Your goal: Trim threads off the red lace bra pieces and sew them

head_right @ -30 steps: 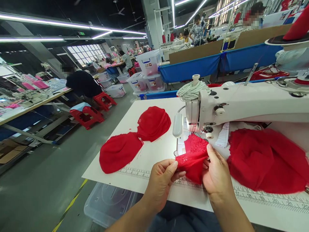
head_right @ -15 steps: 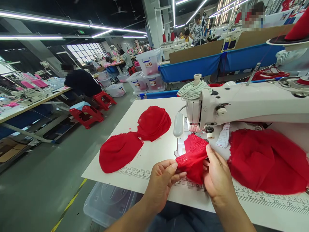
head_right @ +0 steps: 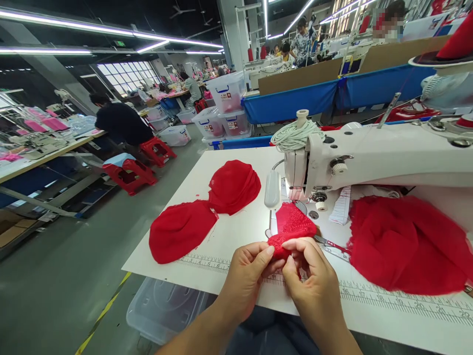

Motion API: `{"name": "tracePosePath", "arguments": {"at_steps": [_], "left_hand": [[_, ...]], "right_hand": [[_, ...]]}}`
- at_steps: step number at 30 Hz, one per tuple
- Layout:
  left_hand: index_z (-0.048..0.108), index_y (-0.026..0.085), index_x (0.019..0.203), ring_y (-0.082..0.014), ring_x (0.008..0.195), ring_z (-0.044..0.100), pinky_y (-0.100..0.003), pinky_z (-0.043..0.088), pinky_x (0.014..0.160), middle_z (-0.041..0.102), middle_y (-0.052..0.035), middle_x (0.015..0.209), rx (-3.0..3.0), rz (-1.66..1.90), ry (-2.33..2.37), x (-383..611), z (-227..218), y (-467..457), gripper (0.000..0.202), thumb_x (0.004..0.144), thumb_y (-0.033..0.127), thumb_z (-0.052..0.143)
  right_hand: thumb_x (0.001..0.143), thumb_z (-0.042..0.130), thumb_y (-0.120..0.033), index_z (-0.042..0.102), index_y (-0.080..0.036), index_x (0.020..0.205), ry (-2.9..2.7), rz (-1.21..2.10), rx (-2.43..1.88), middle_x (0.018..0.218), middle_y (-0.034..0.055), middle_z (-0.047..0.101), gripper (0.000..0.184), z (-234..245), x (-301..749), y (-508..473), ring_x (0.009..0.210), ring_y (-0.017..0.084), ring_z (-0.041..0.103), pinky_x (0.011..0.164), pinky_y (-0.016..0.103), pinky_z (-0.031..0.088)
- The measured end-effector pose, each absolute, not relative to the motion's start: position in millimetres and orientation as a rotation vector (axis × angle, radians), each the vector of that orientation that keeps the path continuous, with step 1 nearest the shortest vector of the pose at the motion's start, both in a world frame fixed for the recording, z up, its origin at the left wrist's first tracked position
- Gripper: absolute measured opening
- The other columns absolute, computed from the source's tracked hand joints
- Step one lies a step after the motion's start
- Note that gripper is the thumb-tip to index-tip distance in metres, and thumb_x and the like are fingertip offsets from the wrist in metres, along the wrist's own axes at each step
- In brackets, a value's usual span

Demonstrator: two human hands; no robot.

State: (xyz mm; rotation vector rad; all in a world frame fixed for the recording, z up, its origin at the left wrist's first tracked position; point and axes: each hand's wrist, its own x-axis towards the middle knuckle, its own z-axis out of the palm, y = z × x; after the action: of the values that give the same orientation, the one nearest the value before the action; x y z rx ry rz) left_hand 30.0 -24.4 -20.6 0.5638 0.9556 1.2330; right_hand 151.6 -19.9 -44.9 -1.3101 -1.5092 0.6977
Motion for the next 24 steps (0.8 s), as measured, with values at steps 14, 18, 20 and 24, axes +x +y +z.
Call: {"name": "tracePosePath", "arguments": {"at_steps": [14, 18, 20, 24], "left_hand": [[0.064, 0.011, 0.061, -0.0077, 0.058, 0.04, -0.02, 0.036, 0.058, 0.049, 0.0015, 0.058, 0.598, 1.216, 0.913, 26, -25, -25, 0.035, 0.074, 0.041, 0.076], [0.064, 0.011, 0.059, -0.0079, 0.06, 0.046, -0.021, 0.042, 0.062, 0.052, 0.0011, 0.06, 0.526, 1.207, 0.927, 27, -22, -24, 0.035, 0.067, 0.041, 0.082], [0.064, 0.011, 0.058, -0.008, 0.061, 0.05, -0.022, 0.048, 0.068, 0.054, 0.0013, 0.06, 0.437, 1.197, 0.928, 27, -21, -23, 0.037, 0.06, 0.039, 0.087], [0.063, 0.01, 0.057, -0.0073, 0.061, 0.054, -0.021, 0.053, 0.072, 0.056, 0.002, 0.059, 0.324, 1.197, 0.917, 27, -22, -21, 0.037, 0.055, 0.035, 0.09]], "right_hand": [[0.089, 0.06, -0.018, 0.067, -0.029, 0.102, -1.746, 0.428, -1.032, 0.09, 0.002, 0.052, 0.018, -56, 161, -17, 0.07, 0.016, 0.057, 0.059, 0.026, 0.049], [0.092, 0.054, -0.019, 0.062, -0.027, 0.094, -1.815, 0.427, -1.05, 0.087, 0.0023, 0.054, 0.011, -54, 164, -12, 0.07, 0.017, 0.058, 0.06, 0.028, 0.049], [0.094, 0.053, -0.023, 0.059, -0.027, 0.088, -1.78, 0.506, -1.112, 0.085, 0.002, 0.057, 0.009, -51, 164, -10, 0.071, 0.017, 0.059, 0.06, 0.027, 0.049], [0.093, 0.055, -0.029, 0.058, -0.026, 0.081, -1.702, 0.6, -1.151, 0.081, 0.0013, 0.058, 0.013, -46, 163, -11, 0.071, 0.018, 0.058, 0.061, 0.026, 0.047]]}}
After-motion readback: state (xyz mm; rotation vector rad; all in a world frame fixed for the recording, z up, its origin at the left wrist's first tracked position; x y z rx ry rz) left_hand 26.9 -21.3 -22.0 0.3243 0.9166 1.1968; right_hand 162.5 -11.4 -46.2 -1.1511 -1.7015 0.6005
